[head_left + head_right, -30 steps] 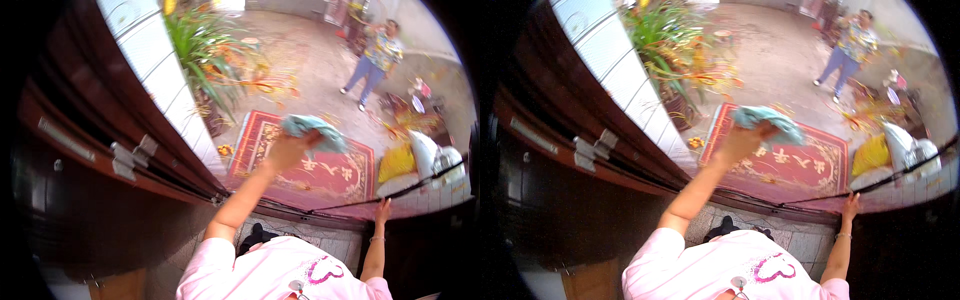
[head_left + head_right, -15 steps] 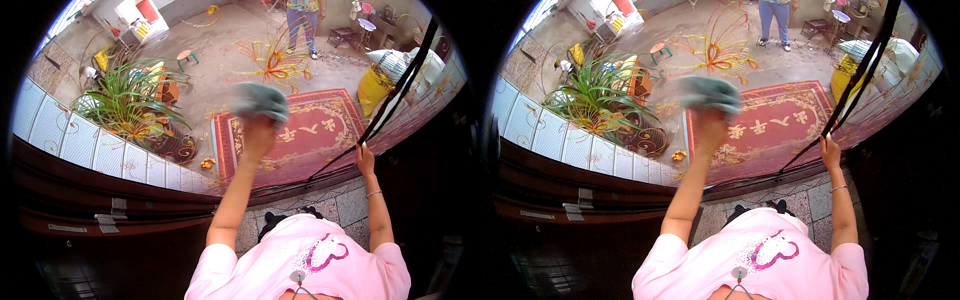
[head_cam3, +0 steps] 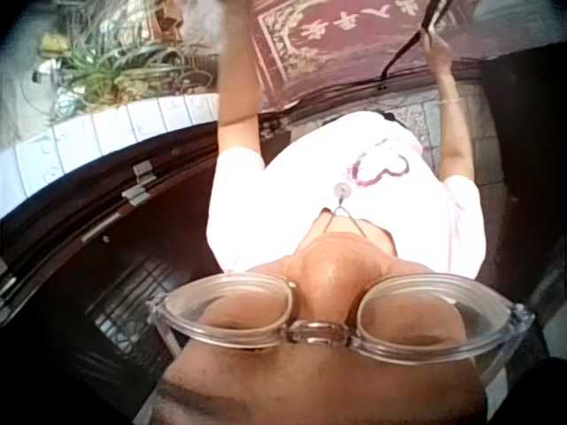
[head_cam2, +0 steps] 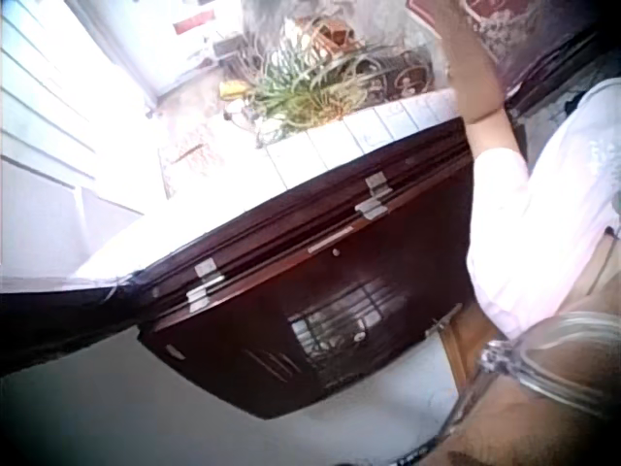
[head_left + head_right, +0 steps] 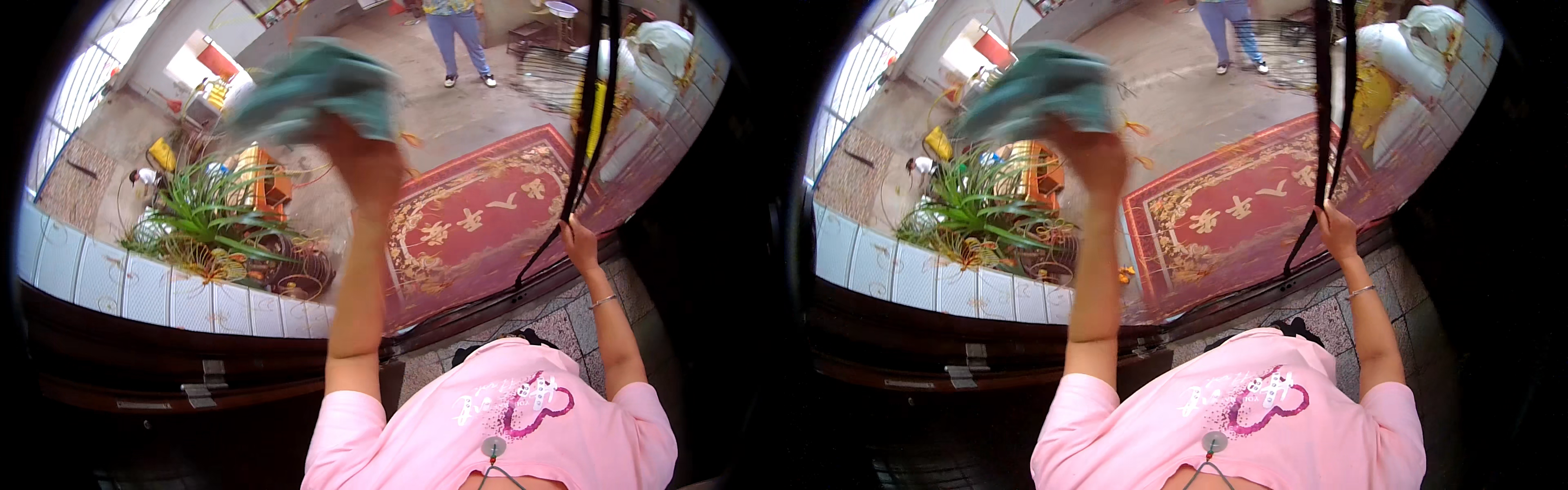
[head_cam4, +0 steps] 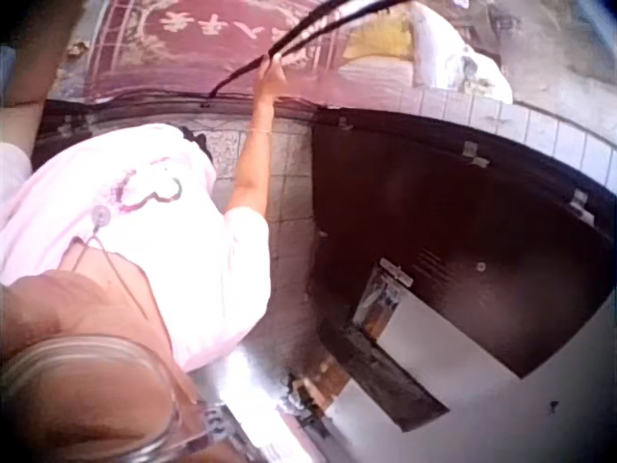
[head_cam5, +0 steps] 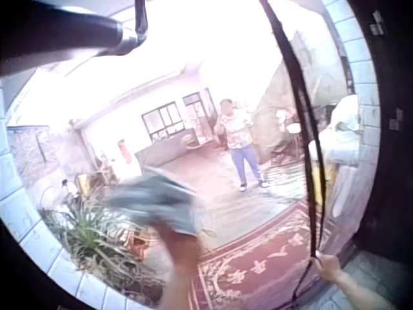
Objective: The person washes a cloth in a basin, walks to a glass door, and wipes the glass surface with the damp cloth before sitting on a small stool to continue cleaning the lower portion of the door.
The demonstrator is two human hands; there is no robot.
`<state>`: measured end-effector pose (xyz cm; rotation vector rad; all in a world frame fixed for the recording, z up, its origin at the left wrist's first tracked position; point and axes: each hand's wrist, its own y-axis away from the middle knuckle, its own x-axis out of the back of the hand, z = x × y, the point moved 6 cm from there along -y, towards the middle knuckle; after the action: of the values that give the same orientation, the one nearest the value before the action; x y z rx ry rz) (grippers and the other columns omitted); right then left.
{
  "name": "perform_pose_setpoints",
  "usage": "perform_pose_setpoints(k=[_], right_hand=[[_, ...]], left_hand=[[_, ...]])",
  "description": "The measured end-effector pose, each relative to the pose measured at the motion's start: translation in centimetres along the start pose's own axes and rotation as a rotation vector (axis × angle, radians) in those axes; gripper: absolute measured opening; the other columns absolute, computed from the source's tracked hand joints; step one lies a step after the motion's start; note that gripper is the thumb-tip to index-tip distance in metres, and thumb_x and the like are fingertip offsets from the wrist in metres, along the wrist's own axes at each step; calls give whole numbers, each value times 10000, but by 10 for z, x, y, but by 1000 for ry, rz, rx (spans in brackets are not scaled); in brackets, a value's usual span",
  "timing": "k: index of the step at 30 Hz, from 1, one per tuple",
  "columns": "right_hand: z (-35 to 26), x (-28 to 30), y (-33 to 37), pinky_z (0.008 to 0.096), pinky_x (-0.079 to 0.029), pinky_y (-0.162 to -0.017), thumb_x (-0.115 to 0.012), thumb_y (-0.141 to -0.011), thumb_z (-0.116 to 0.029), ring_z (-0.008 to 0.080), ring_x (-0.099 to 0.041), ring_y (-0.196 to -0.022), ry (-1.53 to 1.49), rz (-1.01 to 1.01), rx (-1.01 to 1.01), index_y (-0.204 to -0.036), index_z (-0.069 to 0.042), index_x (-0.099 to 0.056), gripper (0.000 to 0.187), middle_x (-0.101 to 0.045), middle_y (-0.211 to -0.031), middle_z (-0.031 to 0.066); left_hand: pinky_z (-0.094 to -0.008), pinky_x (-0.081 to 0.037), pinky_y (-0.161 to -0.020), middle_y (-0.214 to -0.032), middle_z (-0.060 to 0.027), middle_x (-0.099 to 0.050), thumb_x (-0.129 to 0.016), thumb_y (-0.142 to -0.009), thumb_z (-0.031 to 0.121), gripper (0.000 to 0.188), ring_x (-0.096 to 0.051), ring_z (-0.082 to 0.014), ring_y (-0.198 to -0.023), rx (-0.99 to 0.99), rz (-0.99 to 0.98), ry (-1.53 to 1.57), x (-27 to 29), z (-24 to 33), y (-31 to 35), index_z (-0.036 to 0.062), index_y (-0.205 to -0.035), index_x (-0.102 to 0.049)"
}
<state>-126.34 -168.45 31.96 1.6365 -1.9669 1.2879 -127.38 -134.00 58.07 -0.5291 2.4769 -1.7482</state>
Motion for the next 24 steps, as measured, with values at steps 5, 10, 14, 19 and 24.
perform_pose_setpoints(k=[5, 10, 14, 19, 24], right_hand=[[-17, 1, -8, 426, -452, -534, -548, -866, -223, 361, -581, -661, 39, 43, 124, -964, -95, -563, 162, -595, -720, 160], [-23, 7, -2, 443, -401, -508, -552, -867, -203, 388, -540, -629, -57, 18, 53, -846, -66, -507, 146, -539, -660, 181], [-14, 20, 5, 431, -401, -497, -553, -870, -194, 384, -542, -616, -113, 71, 37, -839, -55, -511, 149, -535, -646, 180], [-10, 17, 7, 421, -440, -493, -539, -880, -237, 341, -576, -593, -39, 65, 58, -904, -73, -549, 166, -575, -661, 140], [-8, 21, 0, 415, -445, -489, -534, -879, -263, 341, -574, -586, -73, 81, 63, -900, -89, -561, 177, -575, -636, 133]], left_hand=[[-426, -343, -946, -1103, -52, -574, -515, -750, 56, 312, -501, -255, -1048, -196, -603, 809, 2, 132, 146, 143, -1036, -601], [-466, -365, -839, -953, -140, -548, -557, -748, 61, 146, -492, -347, -981, 21, -87, 519, 13, 79, 16, 48, -891, -585], [-522, -315, -914, -1190, -200, -481, -534, -756, 108, 281, -446, -398, -1089, 53, 137, 498, 25, 59, -121, 25, -1023, -554], [-510, -321, -948, -1266, -135, -474, -479, -736, 39, 342, -464, -327, -1121, -185, 129, 658, 32, 129, -156, 91, -1062, -570], [-394, -316, -970, -1263, 10, -494, -487, -786, 79, 446, -431, -232, -1167, -486, -540, 760, 28, 221, 8, 235, -1198, -560]])
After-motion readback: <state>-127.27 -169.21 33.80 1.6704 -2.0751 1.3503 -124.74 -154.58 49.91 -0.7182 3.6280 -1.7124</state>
